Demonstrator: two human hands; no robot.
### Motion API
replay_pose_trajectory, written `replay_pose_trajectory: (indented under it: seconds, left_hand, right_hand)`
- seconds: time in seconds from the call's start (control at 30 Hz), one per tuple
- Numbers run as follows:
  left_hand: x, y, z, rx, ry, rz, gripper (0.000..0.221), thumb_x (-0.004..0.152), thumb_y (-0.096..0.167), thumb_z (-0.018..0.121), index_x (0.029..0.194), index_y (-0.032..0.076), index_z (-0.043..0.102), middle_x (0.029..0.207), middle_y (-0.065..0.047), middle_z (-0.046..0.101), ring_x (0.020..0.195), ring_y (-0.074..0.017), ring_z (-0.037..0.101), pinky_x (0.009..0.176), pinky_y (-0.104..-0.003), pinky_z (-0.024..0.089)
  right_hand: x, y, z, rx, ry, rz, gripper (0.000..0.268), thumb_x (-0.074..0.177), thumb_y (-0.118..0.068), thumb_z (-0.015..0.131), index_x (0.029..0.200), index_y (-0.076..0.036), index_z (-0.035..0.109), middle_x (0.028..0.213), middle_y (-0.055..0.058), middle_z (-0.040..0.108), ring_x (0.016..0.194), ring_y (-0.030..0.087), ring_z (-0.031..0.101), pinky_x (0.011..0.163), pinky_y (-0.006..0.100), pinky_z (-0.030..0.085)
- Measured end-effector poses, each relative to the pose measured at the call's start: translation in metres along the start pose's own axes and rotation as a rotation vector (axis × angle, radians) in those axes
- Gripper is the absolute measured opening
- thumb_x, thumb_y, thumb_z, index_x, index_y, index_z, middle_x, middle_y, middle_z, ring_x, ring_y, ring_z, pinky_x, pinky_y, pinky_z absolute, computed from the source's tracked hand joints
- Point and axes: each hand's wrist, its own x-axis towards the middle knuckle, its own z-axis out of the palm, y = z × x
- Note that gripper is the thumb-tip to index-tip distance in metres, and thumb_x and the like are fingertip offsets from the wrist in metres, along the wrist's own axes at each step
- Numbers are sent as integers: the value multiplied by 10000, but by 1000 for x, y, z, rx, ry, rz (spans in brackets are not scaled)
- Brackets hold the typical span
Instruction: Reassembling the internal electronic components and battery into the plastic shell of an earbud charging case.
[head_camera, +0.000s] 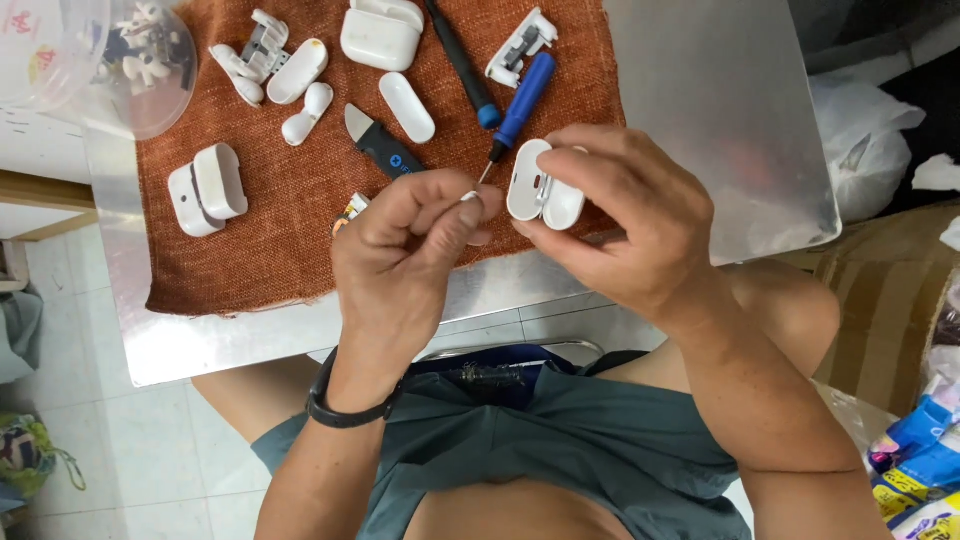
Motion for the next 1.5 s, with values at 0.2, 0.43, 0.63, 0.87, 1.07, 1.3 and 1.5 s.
replay_pose_trajectory:
  seconds: [0.2,0.43,0.63,0.87,1.07,1.3,1.5]
  left_hand:
    - [-4,35,16,468,44,283,146,951,-40,759,1064,51,756,1049,-109,699,957,-169,671,879,-261,567]
    - [-2,59,32,864,6,592,72,1007,-48,666,1057,-14,704,1049,-133,745,1005,-260,748,930,-339,584]
    - [-9,89,47,734,-34,727,78,1006,-54,631,1038,-51,701,1271,-247,625,1116,-392,683,1034,-455,569]
    - [-12,90,58,715,14,790,80,994,-27,666,1060,-44,708,1234,-244,647,1087,-400,714,1036,-483,603]
    - [-16,90,56,573,30,472,141,950,-7,723,1085,25,747,1284,-207,692,1141,-269,736,1009,-326,629]
    - [-16,77,50,554,16,449,145,976,16,680,1108,2,738,1336,-217,658,1210,-288,707,1069,-350,596]
    - [-14,85,45,828,24,720,96,1015,0,610,1031,-34,699,1213,-228,630,1092,-373,663,1065,-504,504]
  right_hand:
    - [7,-6,7,-119,43,-100,341,970,-59,922,1135,65,651,1138,240,668,962,382,696,891,498,619]
    - [6,-15,11,-103,205,-108,274,927,50,834,1113,86,636,1125,277,670,972,419,709,871,519,635]
    - [7,-13,1,-28,392,-187,437,984,-150,805,1261,47,530,1265,335,597,1098,471,696,932,592,633]
    - [20,-24,8,-46,554,-94,424,977,-127,757,1271,45,506,1180,302,655,1027,436,727,891,518,652]
    - [23,-30,11,-75,566,1,441,948,-103,803,1237,92,531,1074,287,702,919,391,735,817,442,646]
    - [19,-29,17,-77,517,-16,458,962,-99,796,1284,42,503,1114,257,674,977,374,725,866,441,648]
    - [20,-29,32,-60,582,-78,456,977,22,739,1343,20,467,1058,272,595,916,337,656,858,515,724]
